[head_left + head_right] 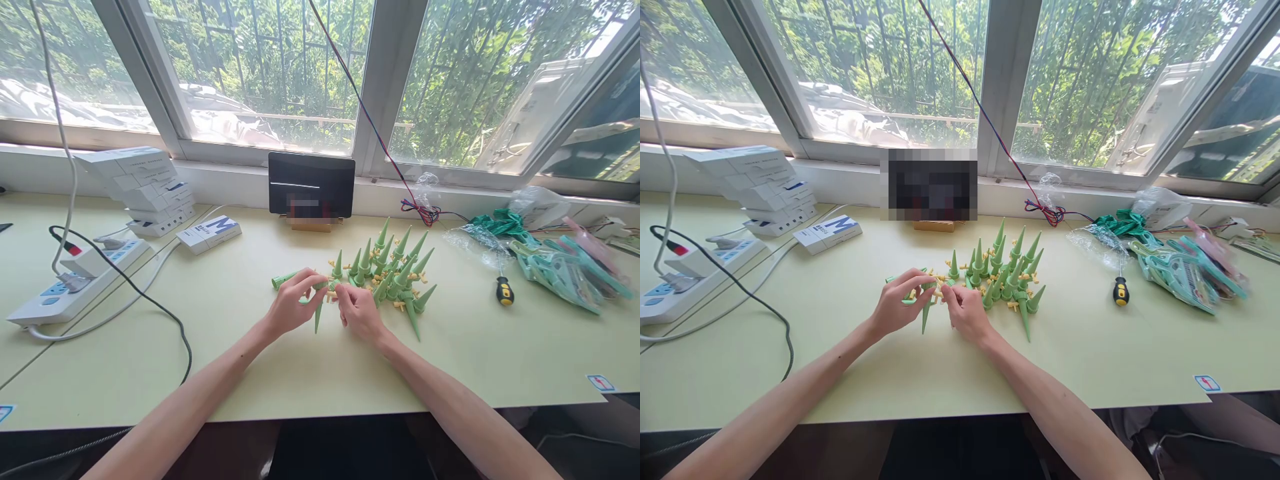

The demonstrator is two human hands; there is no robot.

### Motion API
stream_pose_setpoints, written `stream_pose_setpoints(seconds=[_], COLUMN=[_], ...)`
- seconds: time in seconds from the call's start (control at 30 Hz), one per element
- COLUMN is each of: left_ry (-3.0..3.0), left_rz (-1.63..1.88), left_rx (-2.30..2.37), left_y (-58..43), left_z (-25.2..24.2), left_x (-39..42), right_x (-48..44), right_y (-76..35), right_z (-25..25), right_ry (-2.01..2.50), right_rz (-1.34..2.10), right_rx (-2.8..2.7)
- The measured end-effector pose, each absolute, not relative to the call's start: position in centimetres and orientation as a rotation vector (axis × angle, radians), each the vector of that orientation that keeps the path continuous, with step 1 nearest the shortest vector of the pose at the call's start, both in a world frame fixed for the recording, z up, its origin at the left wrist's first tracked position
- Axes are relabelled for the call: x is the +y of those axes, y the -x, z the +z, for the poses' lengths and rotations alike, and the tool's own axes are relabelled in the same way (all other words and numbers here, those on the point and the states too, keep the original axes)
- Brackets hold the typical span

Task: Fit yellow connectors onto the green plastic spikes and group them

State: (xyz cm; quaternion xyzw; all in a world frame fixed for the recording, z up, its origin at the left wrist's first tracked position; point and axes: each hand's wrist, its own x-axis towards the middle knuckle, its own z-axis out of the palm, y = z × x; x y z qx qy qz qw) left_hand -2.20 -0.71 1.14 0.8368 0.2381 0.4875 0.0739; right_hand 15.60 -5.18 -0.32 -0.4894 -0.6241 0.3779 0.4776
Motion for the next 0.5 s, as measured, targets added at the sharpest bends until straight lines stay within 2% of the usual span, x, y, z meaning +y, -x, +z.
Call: stream_pose_setpoints(seconds=[0.5], left_ry=[-2.502], left_rz=[1.481], left_rx=[0.710], left_y=[2.20], left_z=[1.06], left_x=[-0.64], right_x=[-5.49], right_y=[-15.36], right_z=[0.05], right_ry=[1.119], right_rz=[0.979], right_rx=[-1.536])
